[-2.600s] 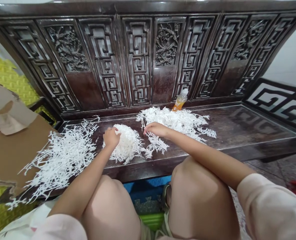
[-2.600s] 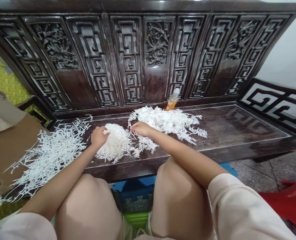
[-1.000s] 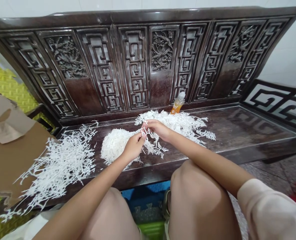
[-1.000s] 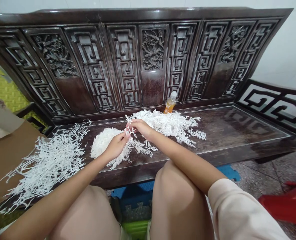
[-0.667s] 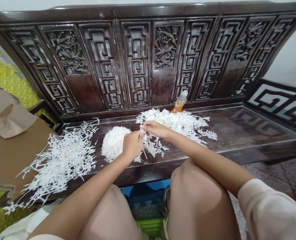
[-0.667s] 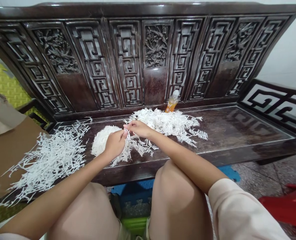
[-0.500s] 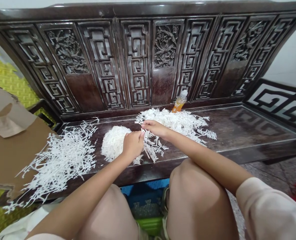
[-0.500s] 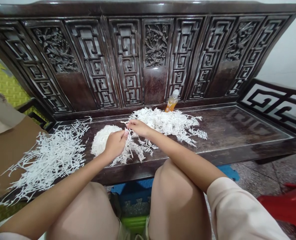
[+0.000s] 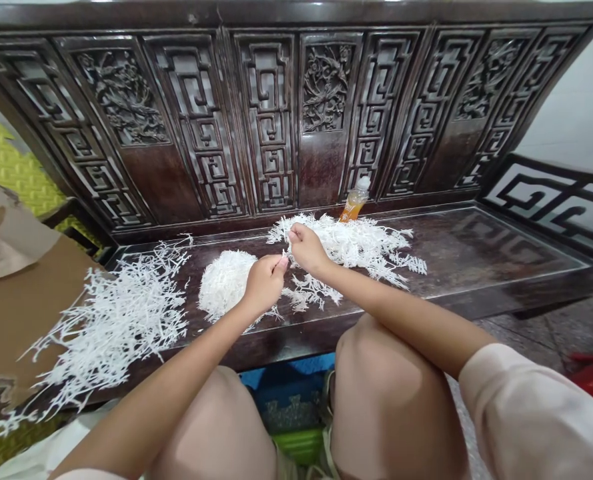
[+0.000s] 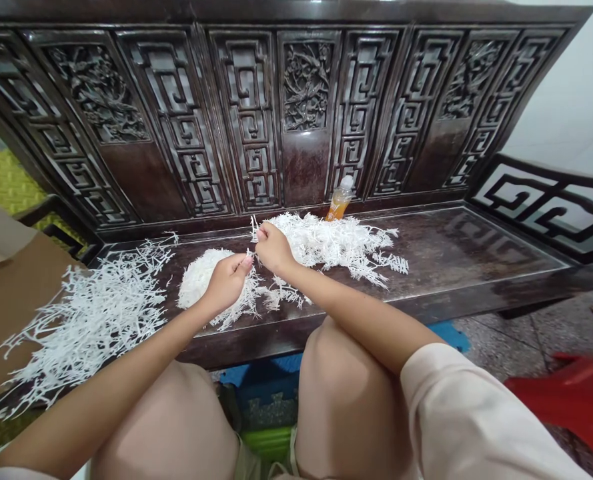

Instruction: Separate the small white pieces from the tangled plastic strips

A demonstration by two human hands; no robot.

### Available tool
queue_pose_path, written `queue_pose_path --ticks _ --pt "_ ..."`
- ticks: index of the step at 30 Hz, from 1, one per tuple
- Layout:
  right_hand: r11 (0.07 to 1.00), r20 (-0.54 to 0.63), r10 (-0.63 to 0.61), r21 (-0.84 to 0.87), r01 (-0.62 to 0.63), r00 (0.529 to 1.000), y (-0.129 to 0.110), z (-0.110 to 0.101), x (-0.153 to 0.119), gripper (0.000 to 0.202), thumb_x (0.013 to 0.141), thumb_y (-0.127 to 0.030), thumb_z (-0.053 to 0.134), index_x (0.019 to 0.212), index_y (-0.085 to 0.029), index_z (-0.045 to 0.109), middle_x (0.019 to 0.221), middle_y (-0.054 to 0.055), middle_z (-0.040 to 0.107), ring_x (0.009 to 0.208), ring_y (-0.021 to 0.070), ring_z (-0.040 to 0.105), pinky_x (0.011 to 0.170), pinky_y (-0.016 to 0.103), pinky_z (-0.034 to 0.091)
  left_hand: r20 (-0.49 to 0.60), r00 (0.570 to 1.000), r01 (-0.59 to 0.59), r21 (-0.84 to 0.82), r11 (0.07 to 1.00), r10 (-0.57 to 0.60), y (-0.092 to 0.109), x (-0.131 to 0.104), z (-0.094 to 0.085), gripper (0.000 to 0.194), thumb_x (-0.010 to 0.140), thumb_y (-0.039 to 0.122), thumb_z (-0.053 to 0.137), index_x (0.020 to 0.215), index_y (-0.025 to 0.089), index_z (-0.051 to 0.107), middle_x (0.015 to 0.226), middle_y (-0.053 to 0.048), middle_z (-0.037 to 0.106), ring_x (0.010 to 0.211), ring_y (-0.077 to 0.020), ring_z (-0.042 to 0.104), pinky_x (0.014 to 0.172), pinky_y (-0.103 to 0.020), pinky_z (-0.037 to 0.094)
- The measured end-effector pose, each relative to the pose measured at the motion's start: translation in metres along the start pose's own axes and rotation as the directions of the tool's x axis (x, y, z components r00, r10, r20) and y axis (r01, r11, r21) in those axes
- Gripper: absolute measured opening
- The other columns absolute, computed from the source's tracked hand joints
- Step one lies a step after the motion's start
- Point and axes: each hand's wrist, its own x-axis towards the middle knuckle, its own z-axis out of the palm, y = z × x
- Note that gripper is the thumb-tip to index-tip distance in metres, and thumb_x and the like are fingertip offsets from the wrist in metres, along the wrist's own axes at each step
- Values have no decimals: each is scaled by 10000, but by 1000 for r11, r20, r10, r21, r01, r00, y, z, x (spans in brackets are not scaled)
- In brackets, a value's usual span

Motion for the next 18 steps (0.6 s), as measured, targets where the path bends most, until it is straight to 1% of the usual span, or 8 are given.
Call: queue_pose_path --ticks 9,11,12,14,15,16,17,18 --pt "999 -102 45 9 -45 994 -1 11 7 153 718 -180 372 581 -188 302 540 -38 314 527 99 298 512 228 226 -62 998 9 -74 997 -13 -1 2 4 314 797 309 305 514 175 280 495 27 321 518 -99 316 508 -234 239" --pt "999 -110 37 9 -36 993 -2 11 10 147 712 -176 374 582 -188 306 543 -38 317 532 97 302 515 226 228 -79 997 17 -86 996 -23 3 -3 4 319 802 311 294 512 177 283 492 25 318 516 -103 319 509 -238 243" --pt "999 -124 46 11 -45 991 -1 8 13 140 705 -165 375 584 -187 309 547 -38 322 537 95 305 518 226 229 -76 997 -9 -85 996 3 9 -7 3 324 802 310 292 507 178 283 491 23 319 518 -105 323 511 -241 246" --pt "991 -184 136 21 -134 974 5 -4 20 122 692 -132 366 592 -184 318 558 -37 334 548 90 306 526 226 229 -29 991 -132 -83 988 130 24 -19 0 336 802 308 296 492 178 280 493 15 333 535 -112 339 526 -248 263" --pt "971 -238 238 37 -236 941 11 -13 25 120 684 -111 353 594 -183 319 558 -36 333 549 88 302 530 229 227 48 967 -244 -88 966 249 32 -25 -2 344 795 313 315 482 176 283 499 9 352 553 -116 355 542 -251 276" --pt "937 -268 348 59 -345 898 17 -21 28 124 687 -105 335 592 -182 317 552 -35 325 548 88 295 531 233 225 91 946 -302 -104 948 312 38 -30 -5 351 800 318 315 482 174 285 508 5 369 566 -118 371 562 -253 291" --pt "924 -262 381 70 -376 887 24 -28 31 132 701 -112 317 588 -182 315 545 -32 317 546 90 291 530 238 222 98 948 -290 -123 949 303 41 -32 -8 363 812 324 290 481 174 281 505 5 372 549 -114 376 556 -250 299" --pt "918 -235 395 81 -387 888 30 -33 33 138 707 -126 321 581 -182 320 534 -33 314 538 92 292 524 240 222 86 966 -234 -120 965 245 39 -31 -11 372 817 340 276 484 176 296 506 4 385 534 -112 383 538 -245 301"
